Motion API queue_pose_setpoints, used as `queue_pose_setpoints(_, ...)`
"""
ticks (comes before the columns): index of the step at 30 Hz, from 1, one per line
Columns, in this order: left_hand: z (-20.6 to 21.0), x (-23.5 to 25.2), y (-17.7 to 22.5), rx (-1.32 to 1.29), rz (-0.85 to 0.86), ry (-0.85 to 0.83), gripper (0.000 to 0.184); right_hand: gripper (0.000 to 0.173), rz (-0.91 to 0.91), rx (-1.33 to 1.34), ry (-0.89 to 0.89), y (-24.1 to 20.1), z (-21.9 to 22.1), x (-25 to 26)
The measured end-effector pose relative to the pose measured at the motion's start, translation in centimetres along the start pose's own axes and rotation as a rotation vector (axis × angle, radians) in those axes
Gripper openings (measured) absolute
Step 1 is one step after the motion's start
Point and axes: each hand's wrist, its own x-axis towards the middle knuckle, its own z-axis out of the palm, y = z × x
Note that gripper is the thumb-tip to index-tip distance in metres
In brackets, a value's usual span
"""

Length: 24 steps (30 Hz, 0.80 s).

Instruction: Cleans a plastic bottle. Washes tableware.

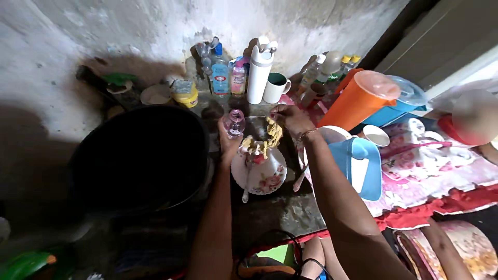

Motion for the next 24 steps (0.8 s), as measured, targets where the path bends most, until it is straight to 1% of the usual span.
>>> queue_pose_setpoints(2, 0.0, -0.1, 0.1, 0.013, 0.014, -0.048, 0.103, 0.009, -0.027, 0.097, 0.059, -0.3, -0.2, 0.0)
queue_pose_setpoints(5, -0.3, -0.1, 0.6, 0.062, -0.002, -0.107, 0.101, 0.009, -0.081, 0.153, 0.136, -1.6, -0.3, 0.4)
queue_pose_setpoints(11, -0.5, 0.4, -0.1, 0.053, -0.049, -0.101, 0.104, 0.006, -0.194, 0.201, 0.203, -7.0, -1.2, 2.1)
queue_pose_setpoints(13, -0.2, 0.6, -0.4, 0.066, -0.054, -0.092, 0.103, 0.006, -0.261, 0.264, 0.284, -8.5, -0.8, 3.2)
queue_pose_setpoints(15, 0.1, 0.8, -0.7, 0.07, -0.029, -0.09, 0.1, 0.008, -0.335, 0.312, 0.403, -8.9, 0.8, 4.5)
queue_pose_setpoints(16, 0.2, 0.9, -0.8, 0.077, -0.016, -0.09, 0.099, 0.012, -0.363, 0.249, 0.448, -8.4, 2.0, 4.9)
queue_pose_setpoints(17, 0.3, 0.9, -1.0, 0.073, -0.011, -0.09, 0.099, 0.017, -0.367, 0.115, 0.453, -7.3, 3.4, 5.0)
queue_pose_setpoints(18, 0.3, 0.9, -1.0, 0.066, -0.011, -0.088, 0.099, 0.023, -0.341, -0.062, 0.391, -5.9, 4.9, 4.6)
queue_pose_setpoints(20, 0.2, 1.0, -1.1, 0.062, -0.023, -0.087, 0.1, 0.03, -0.278, -0.385, 0.168, -2.9, 7.9, 2.5)
queue_pose_setpoints(22, 0.1, 0.9, -1.0, 0.038, -0.021, -0.101, 0.1, 0.044, -0.278, -0.565, 0.057, -0.5, 9.1, 1.0)
queue_pose_setpoints(24, 0.1, 1.0, -1.2, 0.027, 0.013, -0.087, 0.098, 0.048, -0.305, -0.614, 0.044, 0.6, 8.9, 0.7)
